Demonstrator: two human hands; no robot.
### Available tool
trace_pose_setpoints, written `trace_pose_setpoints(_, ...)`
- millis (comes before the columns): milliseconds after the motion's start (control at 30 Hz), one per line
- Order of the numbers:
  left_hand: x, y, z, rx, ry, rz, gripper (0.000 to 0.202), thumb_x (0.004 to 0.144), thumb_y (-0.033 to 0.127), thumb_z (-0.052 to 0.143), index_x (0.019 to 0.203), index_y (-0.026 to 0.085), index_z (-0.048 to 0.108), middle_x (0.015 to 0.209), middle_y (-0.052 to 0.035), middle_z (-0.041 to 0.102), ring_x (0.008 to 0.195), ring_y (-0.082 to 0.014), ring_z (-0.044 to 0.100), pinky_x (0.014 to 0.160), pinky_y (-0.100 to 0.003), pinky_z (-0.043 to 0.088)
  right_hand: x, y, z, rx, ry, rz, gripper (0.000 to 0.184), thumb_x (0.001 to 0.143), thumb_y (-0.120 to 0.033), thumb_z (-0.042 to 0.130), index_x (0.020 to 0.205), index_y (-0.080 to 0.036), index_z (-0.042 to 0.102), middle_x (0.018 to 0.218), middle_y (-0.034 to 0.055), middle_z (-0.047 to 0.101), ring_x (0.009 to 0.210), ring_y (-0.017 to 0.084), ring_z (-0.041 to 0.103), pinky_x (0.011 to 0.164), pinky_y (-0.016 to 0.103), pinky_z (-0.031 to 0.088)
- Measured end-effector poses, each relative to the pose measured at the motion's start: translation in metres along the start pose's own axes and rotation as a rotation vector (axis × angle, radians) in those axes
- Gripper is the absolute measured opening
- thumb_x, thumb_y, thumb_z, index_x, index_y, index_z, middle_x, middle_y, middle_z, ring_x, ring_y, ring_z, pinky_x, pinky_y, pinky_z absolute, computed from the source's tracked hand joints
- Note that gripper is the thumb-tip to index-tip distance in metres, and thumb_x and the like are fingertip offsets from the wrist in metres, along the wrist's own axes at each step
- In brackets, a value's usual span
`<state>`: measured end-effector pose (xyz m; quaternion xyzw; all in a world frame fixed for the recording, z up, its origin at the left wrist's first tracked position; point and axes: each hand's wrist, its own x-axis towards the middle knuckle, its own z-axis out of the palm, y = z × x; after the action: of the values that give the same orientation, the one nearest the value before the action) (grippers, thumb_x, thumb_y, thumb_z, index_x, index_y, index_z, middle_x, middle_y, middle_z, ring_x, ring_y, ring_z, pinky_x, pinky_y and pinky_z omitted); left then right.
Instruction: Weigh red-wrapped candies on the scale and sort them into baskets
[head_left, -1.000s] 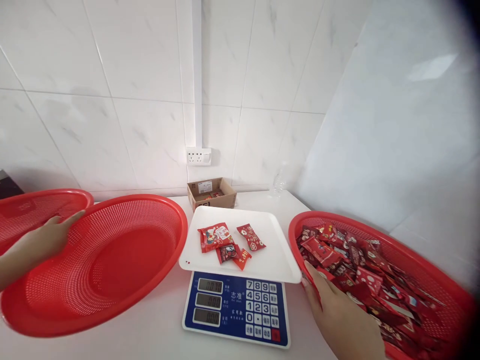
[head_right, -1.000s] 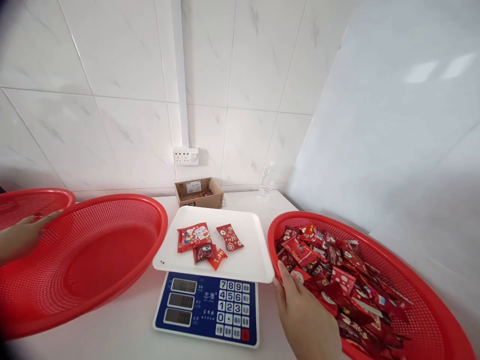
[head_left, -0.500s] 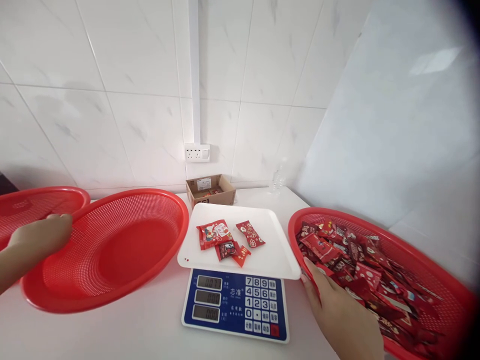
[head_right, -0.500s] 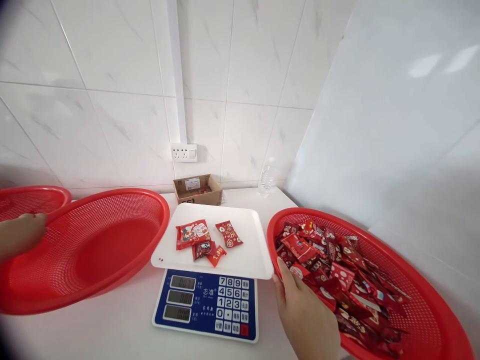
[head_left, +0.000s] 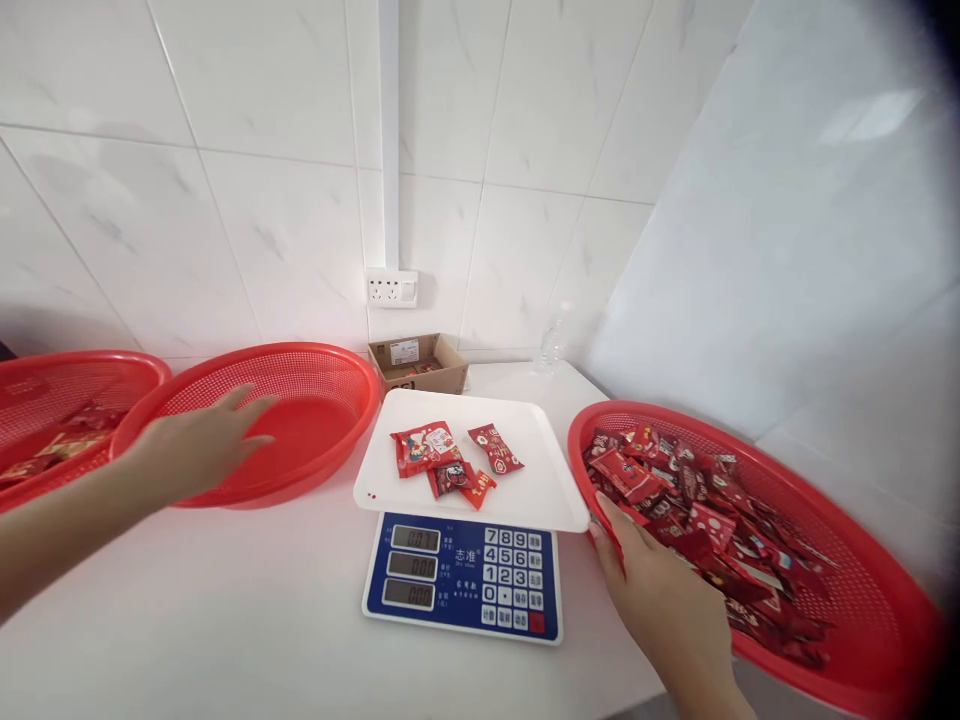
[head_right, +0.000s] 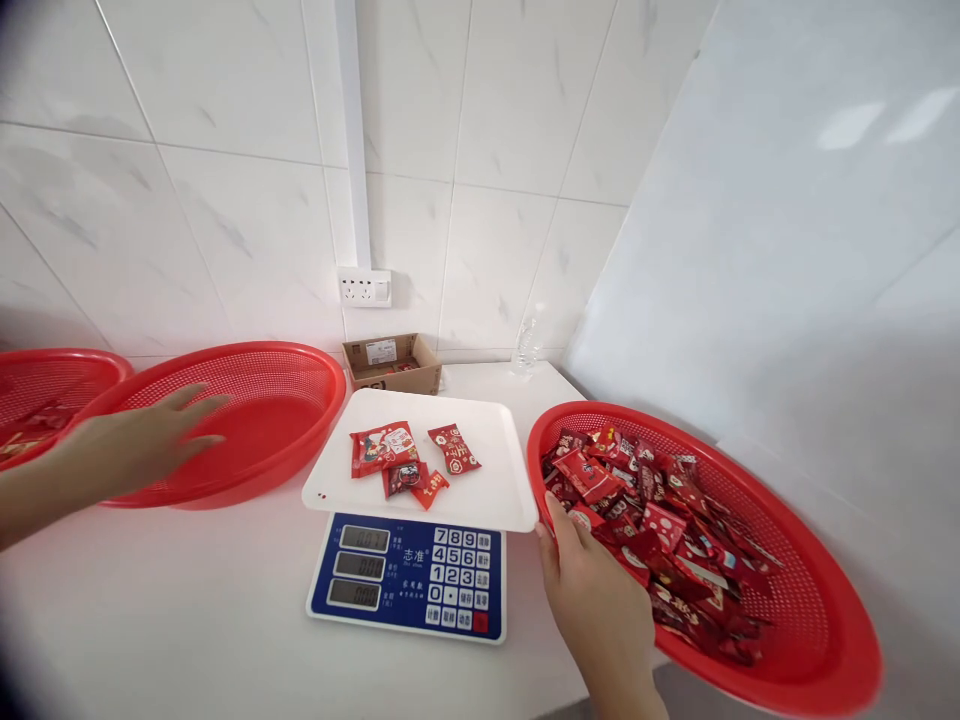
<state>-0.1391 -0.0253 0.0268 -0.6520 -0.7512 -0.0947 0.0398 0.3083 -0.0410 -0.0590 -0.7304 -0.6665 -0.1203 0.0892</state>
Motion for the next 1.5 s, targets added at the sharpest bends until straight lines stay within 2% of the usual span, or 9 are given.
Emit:
trace_pose_setpoints(167, 0.0, 0.102, 0.023, -0.151, -0.347, 0.398, 0.063, 0.088, 0.062, 0.044, 0.145, 0.037, 0.036, 0.163, -0.0031, 0.02, 0.143, -0.0298, 0.033, 0.106, -0.043, 0.042, 0.0, -0.004, -0.002, 0.001, -0.004, 0.019, 0.045, 0.099, -0.035, 0.034, 0.132, -0.023, 0.061, 0.116, 0.0079, 0.073, 0.081, 0.025, 0.075, 0.059, 0.034, 0.06)
trace_pose_setpoints(267, 0.011, 0.146, 0.041, -0.186, -0.426, 0.487, 0.077, 0.081, 0.069, 0.049, 0.148, 0.036, 0.031, 0.164, -0.0079, 0.011, 0.147, -0.0387, 0.016, 0.109, -0.055, 0.035, -0.001, -0.004, -0.002, 0.002, 0.001, 0.014, 0.046, 0.099, -0.035, 0.033, 0.133, -0.022, 0.06, 0.117, 0.0102, 0.072, 0.081, 0.025, 0.075, 0.061, 0.034, 0.06)
trace_pose_setpoints(367, 0.025, 0.167, 0.055, -0.176, -0.446, 0.565, 0.071, 0.079, 0.065, 0.059, 0.141, 0.033, 0.044, 0.159, -0.0122, 0.025, 0.144, -0.0424, 0.022, 0.11, -0.064, 0.029, -0.001, -0.002, -0.002, -0.001, 0.001, -0.013, 0.047, 0.099, -0.034, 0.031, 0.135, -0.022, 0.059, 0.117, 0.0106, 0.072, 0.084, 0.024, 0.075, 0.062, 0.033, 0.06)
trace_pose_setpoints(533, 0.039, 0.169, 0.06, -0.148, -0.385, 0.624, 0.038, 0.091, 0.039, 0.057, 0.124, 0.019, 0.056, 0.133, -0.0109, 0.055, 0.114, -0.0259, 0.057, 0.095, -0.05, 0.049, -0.001, -0.002, -0.001, -0.004, 0.017, -0.035, 0.046, 0.1, -0.031, 0.03, 0.133, -0.021, 0.06, 0.116, 0.009, 0.073, 0.088, 0.024, 0.074, 0.065, 0.033, 0.06)
trace_pose_setpoints(800, 0.043, 0.121, 0.036, -0.186, -0.119, 0.4, 0.03, 0.095, 0.032, 0.047, 0.121, 0.019, 0.054, 0.127, -0.0101, 0.057, 0.097, -0.0204, 0.063, 0.082, -0.039, 0.054, -0.002, -0.001, 0.002, 0.018, 0.018, -0.022, 0.046, 0.1, -0.033, 0.03, 0.133, -0.021, 0.059, 0.114, 0.0083, 0.074, 0.088, 0.024, 0.074, 0.065, 0.033, 0.059)
trace_pose_setpoints(1067, 0.049, 0.067, -0.005, -0.157, 0.089, 0.139, 0.032, 0.092, 0.032, 0.027, 0.11, 0.025, 0.052, 0.107, -0.0052, 0.062, 0.09, -0.0256, 0.063, 0.074, -0.036, 0.053, -0.004, -0.004, 0.003, -0.001, 0.07, 0.011, 0.043, 0.099, -0.032, 0.033, 0.131, -0.024, 0.062, 0.105, 0.0092, 0.076, 0.081, 0.024, 0.074, 0.061, 0.032, 0.058)
trace_pose_setpoints(1200, 0.054, 0.055, 0.008, -0.095, 0.035, 0.102, 0.041, 0.093, 0.028, 0.025, 0.121, 0.017, 0.053, 0.138, -0.0188, 0.047, 0.122, -0.0438, 0.051, 0.092, -0.058, 0.046, -0.004, -0.002, 0.005, -0.008, 0.06, -0.008, 0.042, 0.099, -0.032, 0.035, 0.132, -0.024, 0.061, 0.11, 0.0097, 0.075, 0.082, 0.023, 0.074, 0.061, 0.031, 0.058)
trace_pose_setpoints(1300, 0.051, 0.073, 0.025, -0.095, -0.04, 0.2, 0.05, 0.094, 0.031, 0.031, 0.137, 0.01, 0.044, 0.156, -0.0241, 0.023, 0.144, -0.0482, 0.016, 0.106, -0.07, 0.026, -0.003, -0.001, 0.005, -0.01, 0.035, -0.012, 0.043, 0.1, -0.033, 0.035, 0.133, -0.023, 0.06, 0.114, 0.0092, 0.074, 0.084, 0.024, 0.074, 0.059, 0.031, 0.057)
trace_pose_setpoints(1500, 0.028, 0.169, 0.064, -0.176, -0.274, 0.632, 0.075, 0.086, 0.065, 0.046, 0.15, 0.031, 0.027, 0.164, -0.0092, 0.011, 0.15, -0.0326, 0.008, 0.118, -0.054, 0.018, -0.002, -0.001, 0.004, -0.016, 0.049, -0.034, 0.043, 0.1, -0.031, 0.035, 0.132, -0.022, 0.06, 0.11, 0.0088, 0.075, 0.084, 0.022, 0.074, 0.061, 0.028, 0.057)
